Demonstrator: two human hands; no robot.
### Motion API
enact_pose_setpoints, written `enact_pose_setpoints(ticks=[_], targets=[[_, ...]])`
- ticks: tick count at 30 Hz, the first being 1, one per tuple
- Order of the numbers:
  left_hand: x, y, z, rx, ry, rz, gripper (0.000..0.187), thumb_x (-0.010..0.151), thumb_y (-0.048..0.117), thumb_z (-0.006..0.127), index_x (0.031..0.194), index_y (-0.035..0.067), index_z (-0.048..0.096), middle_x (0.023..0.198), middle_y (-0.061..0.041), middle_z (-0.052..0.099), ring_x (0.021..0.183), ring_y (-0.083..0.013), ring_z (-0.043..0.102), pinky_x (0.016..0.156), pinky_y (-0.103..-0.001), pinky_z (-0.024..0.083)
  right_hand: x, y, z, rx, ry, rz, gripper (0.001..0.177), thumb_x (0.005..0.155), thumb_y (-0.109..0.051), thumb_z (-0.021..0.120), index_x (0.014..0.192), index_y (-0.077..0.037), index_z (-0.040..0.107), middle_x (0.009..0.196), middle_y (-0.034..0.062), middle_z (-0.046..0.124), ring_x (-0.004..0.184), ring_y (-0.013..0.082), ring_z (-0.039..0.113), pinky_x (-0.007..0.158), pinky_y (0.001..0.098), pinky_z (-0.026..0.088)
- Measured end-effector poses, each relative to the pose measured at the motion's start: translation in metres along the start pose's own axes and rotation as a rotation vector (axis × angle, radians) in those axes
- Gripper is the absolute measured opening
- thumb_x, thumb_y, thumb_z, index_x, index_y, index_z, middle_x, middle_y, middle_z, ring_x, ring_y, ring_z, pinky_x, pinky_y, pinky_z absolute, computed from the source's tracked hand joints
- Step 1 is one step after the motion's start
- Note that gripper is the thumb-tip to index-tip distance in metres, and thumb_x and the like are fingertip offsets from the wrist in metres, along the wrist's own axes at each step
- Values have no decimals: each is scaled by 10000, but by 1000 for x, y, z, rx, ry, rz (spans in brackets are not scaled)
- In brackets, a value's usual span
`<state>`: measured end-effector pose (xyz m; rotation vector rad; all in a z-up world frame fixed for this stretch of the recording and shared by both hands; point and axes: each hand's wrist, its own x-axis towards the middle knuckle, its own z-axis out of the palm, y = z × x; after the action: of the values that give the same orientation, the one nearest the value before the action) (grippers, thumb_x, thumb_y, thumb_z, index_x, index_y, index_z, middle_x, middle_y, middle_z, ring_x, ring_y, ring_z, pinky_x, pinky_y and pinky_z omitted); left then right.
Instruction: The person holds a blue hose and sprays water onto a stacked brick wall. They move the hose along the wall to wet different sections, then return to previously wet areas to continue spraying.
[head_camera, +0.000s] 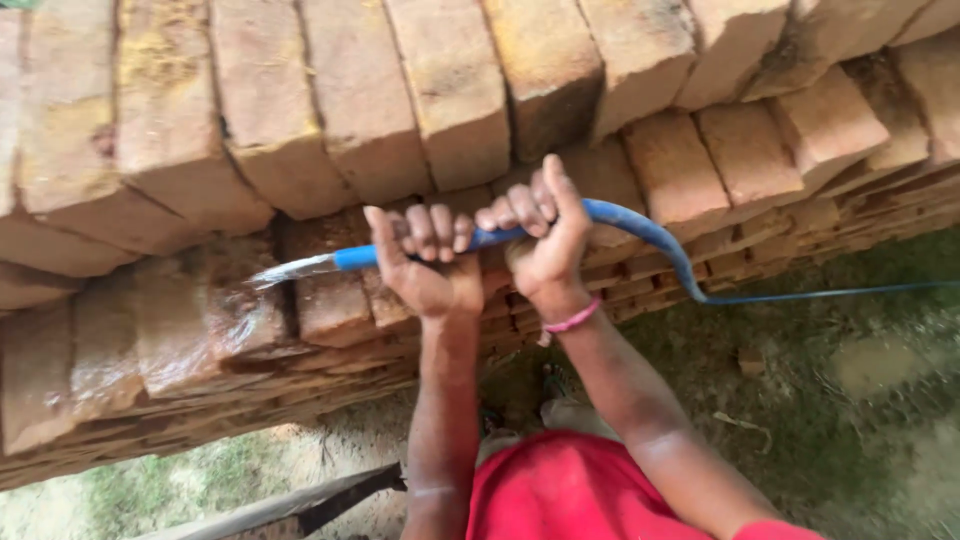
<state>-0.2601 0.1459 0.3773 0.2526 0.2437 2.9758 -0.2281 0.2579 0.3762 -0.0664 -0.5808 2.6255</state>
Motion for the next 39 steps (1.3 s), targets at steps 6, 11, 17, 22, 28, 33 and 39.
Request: enact_pose_setpoints(ticks=[6,11,17,22,28,33,39], targets=[[-3,-1,-1,27,-24,36,493,1150,418,435,729,167,377,629,36,293,554,-98,262,555,-282,318,-2,-2,3,86,-28,49,483,1097,-382,489,686,-176,340,569,-21,263,615,172,350,714,397,427],[-3,2,-4,48,-23,16,491,1161,428,428,744,169,400,641,38,310,559,-102,275,570,-281,332,-4,-1,5,115,-75,64,481,1116,-387,458,705,-170,330,575,-18,271,631,176,347,747,395,437],[-2,2,-8,37,-23,19,463,1168,427,420,786,165,416,638,46,321,556,-96,279,569,-271,334,-5,-3,8,98,-76,37,482,1128,-380,430,708,-167,327,566,-18,274,609,172,332,737,400,440],[-2,3,-7,28,-23,7,474,1171,429,409,781,161,414,641,48,323,559,-99,282,577,-274,339,-5,-3,5,96,-100,39,481,1133,-378,425,712,-168,322,569,-17,269,625,169,325,743,391,429],[-4,4,-8,34,-35,6,480,1179,434,403,784,162,418,641,44,325,561,-97,290,579,-272,344,-7,-1,3,84,-95,46,493,1142,-389,413,711,-170,320,565,-17,265,630,166,308,739,383,416],[-2,4,-6,26,-21,-6,484,1174,438,399,779,159,416,641,41,325,559,-99,295,577,-274,348,-6,-2,7,75,-88,24,491,1142,-391,410,713,-172,316,564,-21,261,620,160,291,726,375,405],[-1,3,-4,19,-26,-23,498,1164,455,405,761,163,405,643,40,324,566,-100,304,585,-274,346,-4,-3,7,92,-72,37,494,1150,-387,412,715,-174,317,565,-26,255,624,156,304,707,369,401]])
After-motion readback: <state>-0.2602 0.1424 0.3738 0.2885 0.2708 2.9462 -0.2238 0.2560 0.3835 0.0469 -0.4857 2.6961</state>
